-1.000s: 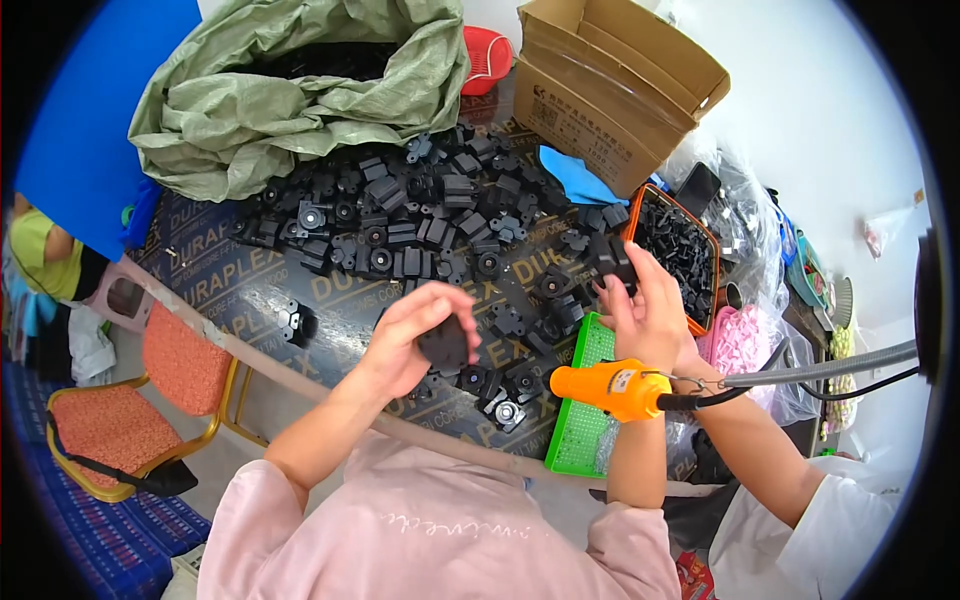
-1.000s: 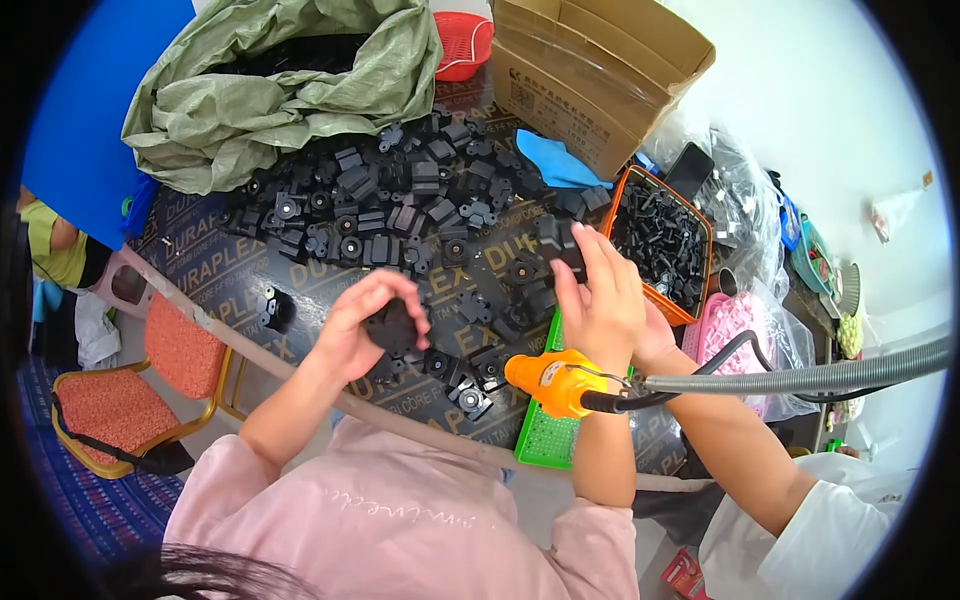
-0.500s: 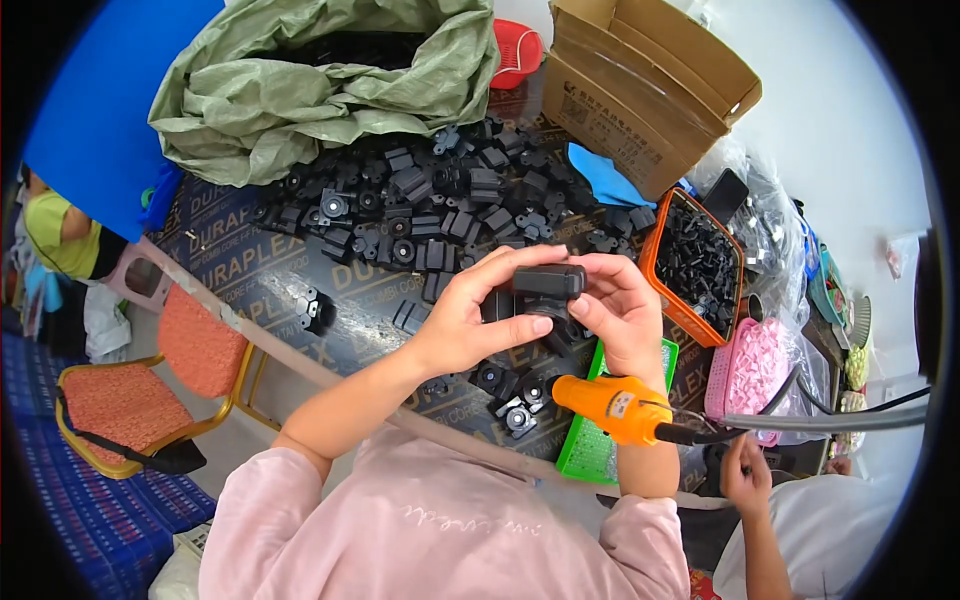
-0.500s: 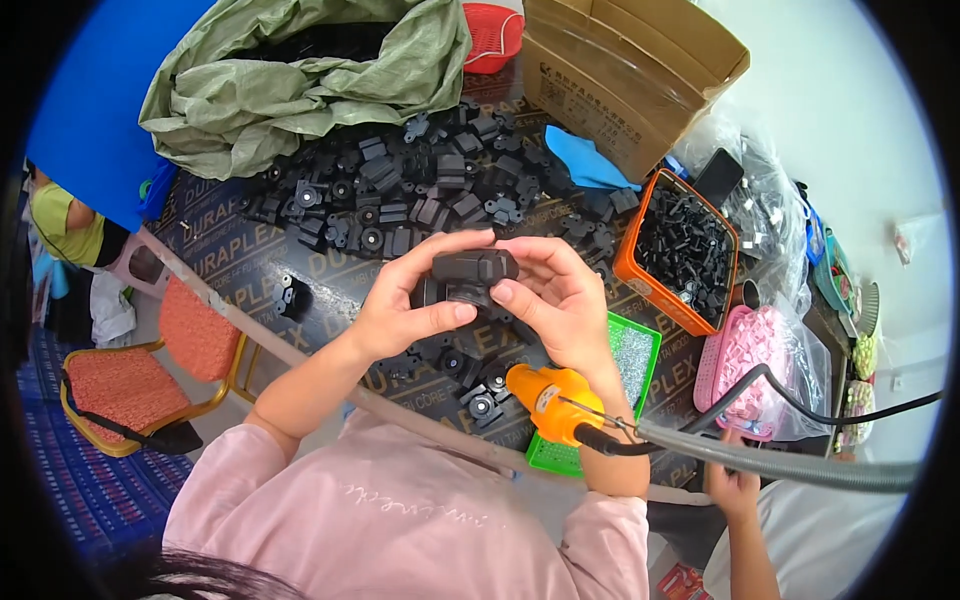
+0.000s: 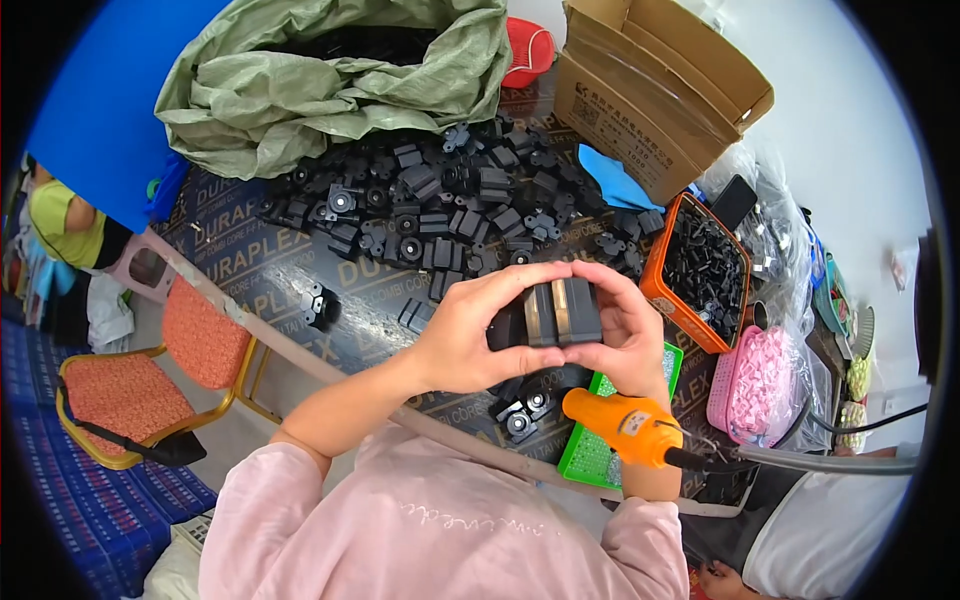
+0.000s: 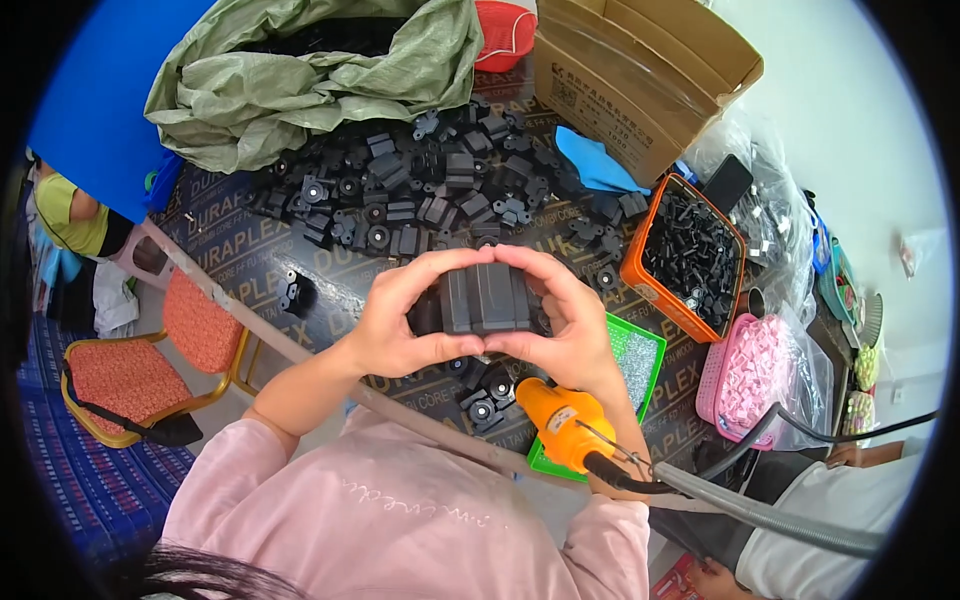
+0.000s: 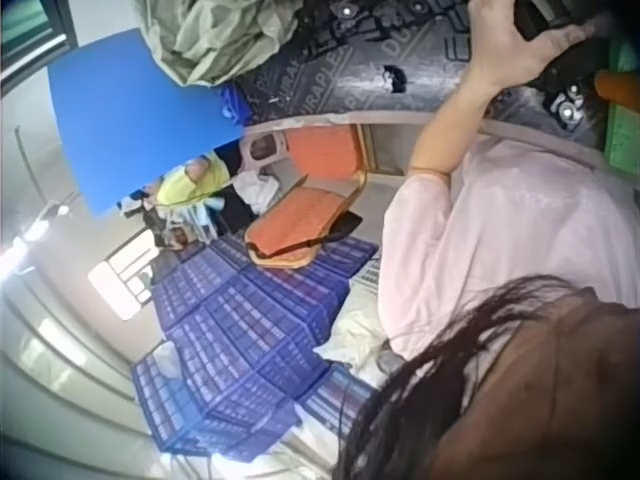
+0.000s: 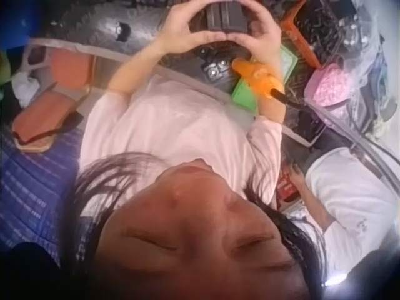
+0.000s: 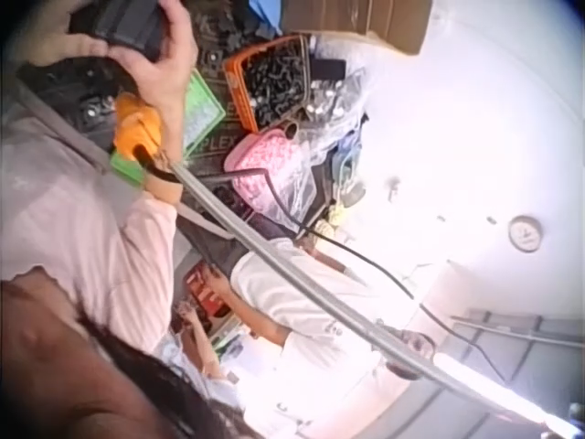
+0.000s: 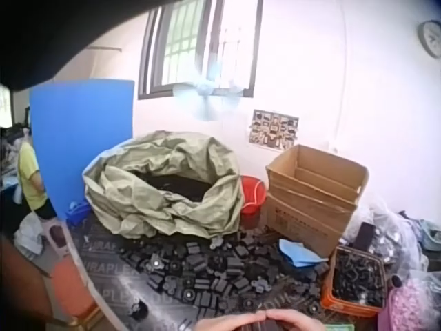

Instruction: The person spreads screws across a tray by hand, places black plastic components into a cardboard box, and assembles black plastic parts together by hand.

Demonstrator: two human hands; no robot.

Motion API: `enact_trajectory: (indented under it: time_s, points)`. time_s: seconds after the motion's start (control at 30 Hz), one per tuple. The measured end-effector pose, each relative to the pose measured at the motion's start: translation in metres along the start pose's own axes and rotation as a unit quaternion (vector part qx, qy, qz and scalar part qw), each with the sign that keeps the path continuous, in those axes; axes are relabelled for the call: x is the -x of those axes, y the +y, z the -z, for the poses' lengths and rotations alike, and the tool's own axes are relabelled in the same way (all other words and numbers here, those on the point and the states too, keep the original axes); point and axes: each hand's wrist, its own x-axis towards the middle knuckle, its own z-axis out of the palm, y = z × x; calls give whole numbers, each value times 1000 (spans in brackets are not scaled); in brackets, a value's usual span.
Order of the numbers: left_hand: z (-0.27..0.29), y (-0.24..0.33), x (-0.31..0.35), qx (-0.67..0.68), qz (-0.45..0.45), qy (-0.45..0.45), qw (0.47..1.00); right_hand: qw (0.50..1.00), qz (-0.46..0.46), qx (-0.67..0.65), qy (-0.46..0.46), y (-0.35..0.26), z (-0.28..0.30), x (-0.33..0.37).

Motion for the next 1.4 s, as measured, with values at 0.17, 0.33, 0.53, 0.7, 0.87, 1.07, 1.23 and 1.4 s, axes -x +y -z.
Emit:
enact_trajectory:
  time_s: [0.17, 0.33, 0.53, 0.7, 0.87, 1.07, 1.23, 1.4]
  points:
    - [3, 4, -2, -53, -121, -7, 991, 974, 174, 126, -68, -8, -1, -5]
    - [0, -15, -1, 43, -14, -21, 999, 944, 190, 268, 5, 3, 4, -8]
    - [-11, -50, 14, 315, 249, -11, 916, 843, 263, 456, 108, 27, 15, -5]
    - [-15, -56, 23, 421, 320, -29, 848, 764, 373, 515, 110, 48, 19, 0]
    - [-17, -45, 16, 454, 351, -39, 818, 727, 411, 549, 15, 58, 26, 8]
    - [-19, -47, 13, 393, 354, 41, 848, 850, 212, 481, -14, 67, 36, 22]
    - [11, -51, 28, 400, 319, 146, 847, 896, -32, 319, 309, 48, 105, 59]
    - [17, -50, 62, 403, 370, 178, 818, 933, -44, 143, 326, 26, 127, 99]
